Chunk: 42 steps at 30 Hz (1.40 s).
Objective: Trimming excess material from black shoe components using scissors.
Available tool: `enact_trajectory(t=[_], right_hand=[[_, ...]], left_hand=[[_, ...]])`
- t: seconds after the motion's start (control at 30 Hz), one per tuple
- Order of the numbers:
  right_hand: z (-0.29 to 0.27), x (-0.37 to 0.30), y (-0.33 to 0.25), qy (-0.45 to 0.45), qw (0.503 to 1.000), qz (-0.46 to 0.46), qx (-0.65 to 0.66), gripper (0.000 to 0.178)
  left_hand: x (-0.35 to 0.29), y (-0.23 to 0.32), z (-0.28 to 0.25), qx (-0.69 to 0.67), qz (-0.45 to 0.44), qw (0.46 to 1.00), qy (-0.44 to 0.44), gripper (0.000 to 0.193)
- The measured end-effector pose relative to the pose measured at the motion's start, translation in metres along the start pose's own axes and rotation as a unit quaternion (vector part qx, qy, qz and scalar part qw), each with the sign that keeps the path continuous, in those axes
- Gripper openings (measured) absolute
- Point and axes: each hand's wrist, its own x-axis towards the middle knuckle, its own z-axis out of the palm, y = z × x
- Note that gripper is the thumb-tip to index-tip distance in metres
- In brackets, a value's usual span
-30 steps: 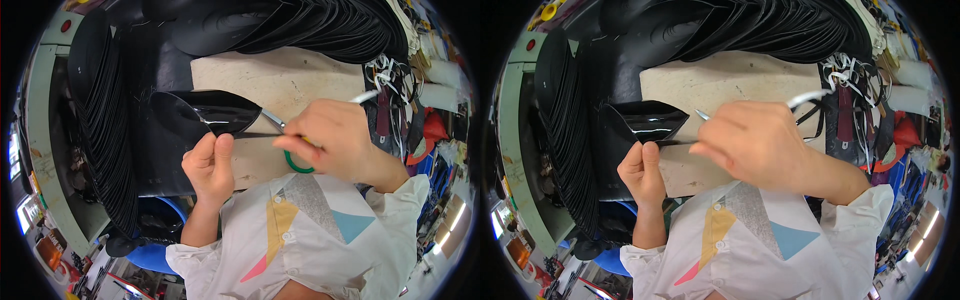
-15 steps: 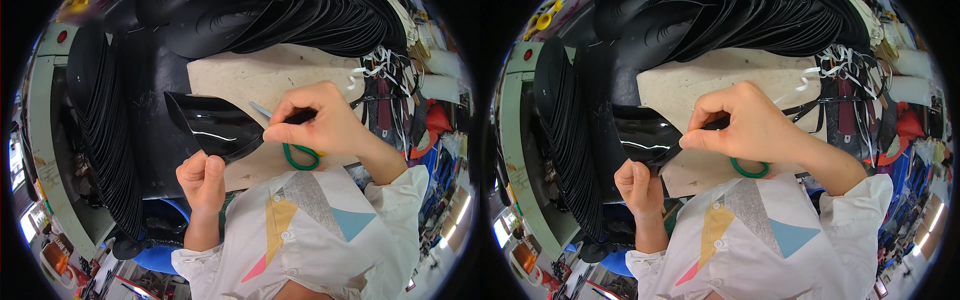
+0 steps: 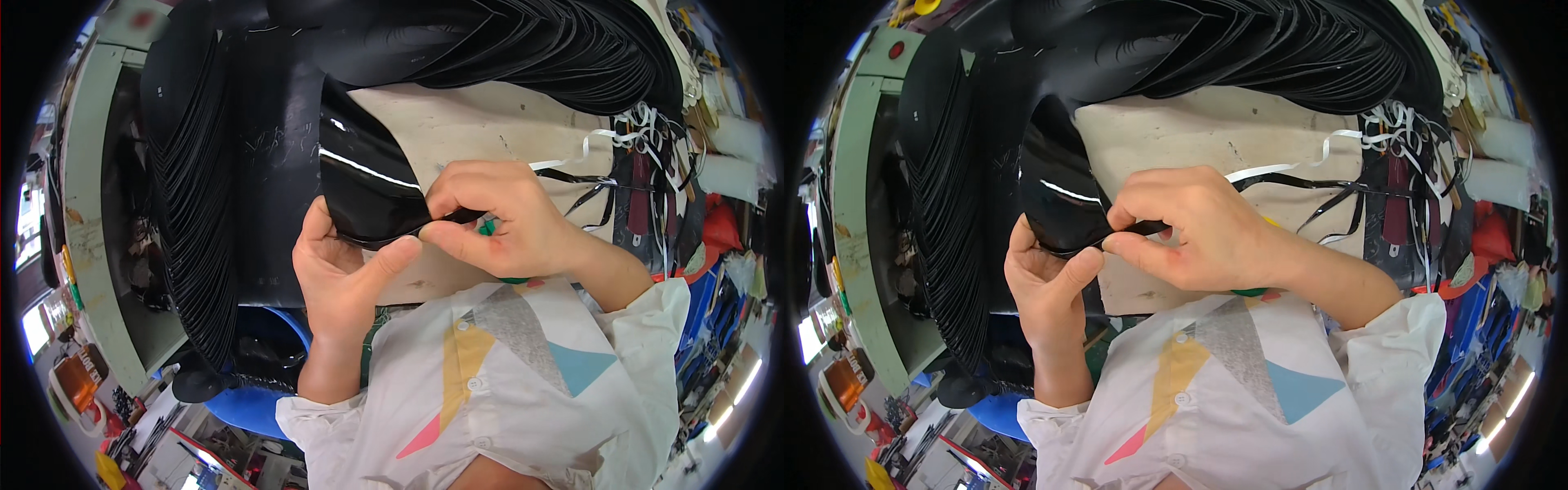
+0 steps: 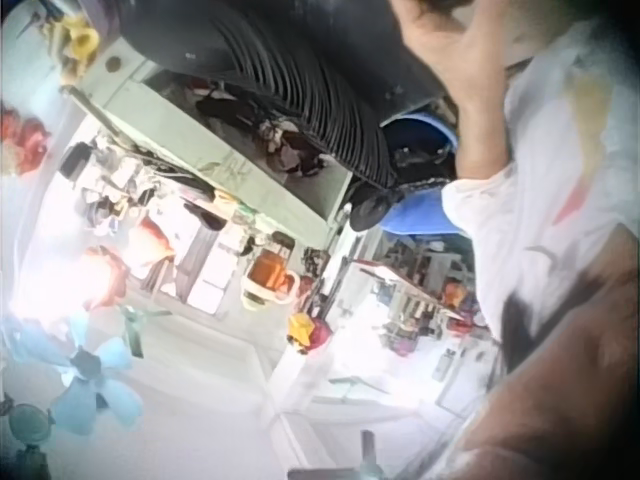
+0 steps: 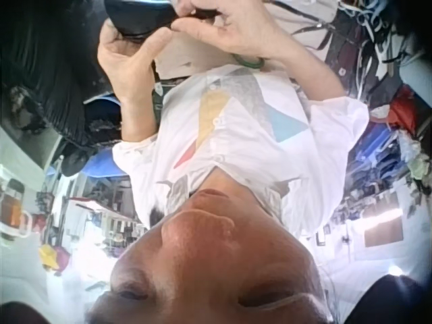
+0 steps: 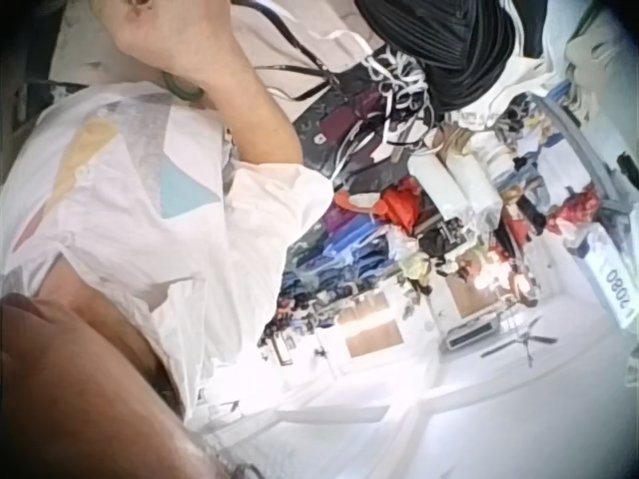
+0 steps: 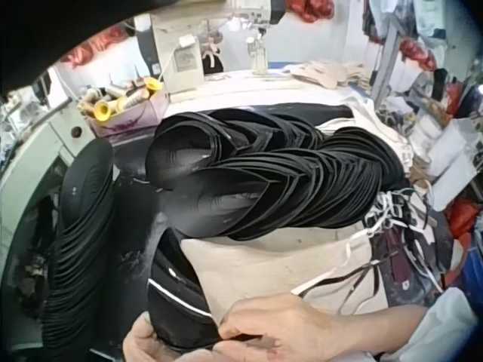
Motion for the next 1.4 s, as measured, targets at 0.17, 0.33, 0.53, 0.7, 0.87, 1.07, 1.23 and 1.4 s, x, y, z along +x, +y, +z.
enact_trajectory(t=[0.17,0.33,0.53,0.7,0.87,1.07,1.23,1.4], right_hand=[[-0.002,-0.005,-0.003,-0.019,1.000,-0.012,0.007,0.010],[-0.017,-0.010,-0.005,-0.027,0.987,0.133,0.080,0.013],[-0.110,-0.047,0.037,0.287,0.752,-0.042,-0.592,0.022],[-0.018,-0.113,0.016,-0.061,0.867,0.134,-0.475,0.034],[-0.003,-0.118,0.031,0.015,0.867,0.152,-0.475,0.040],[-0.016,-0.106,0.018,-0.026,0.946,0.304,-0.107,0.054],[-0.003,-0.096,0.026,-0.027,0.978,0.204,0.007,0.085],[0.004,-0.092,0.029,-0.003,0.988,0.142,-0.053,0.083]], left_hand=[[0.003,0.014,-0.025,-0.117,-0.116,0.986,-0.031,0.033],[0.006,0.018,-0.024,0.085,-0.066,0.987,-0.118,0.024],[0.015,0.006,-0.036,0.086,-0.061,0.994,0.013,0.015],[0.020,-0.015,-0.023,-0.030,-0.085,0.996,0.021,0.014],[0.014,-0.012,-0.004,-0.120,-0.078,0.989,0.026,0.017],[0.009,-0.018,-0.010,-0.177,-0.070,0.982,0.014,0.032],[0.007,-0.016,-0.003,-0.179,-0.079,0.981,0.005,0.038],[0.005,-0.009,0.008,-0.185,-0.081,0.979,0.027,0.024]])
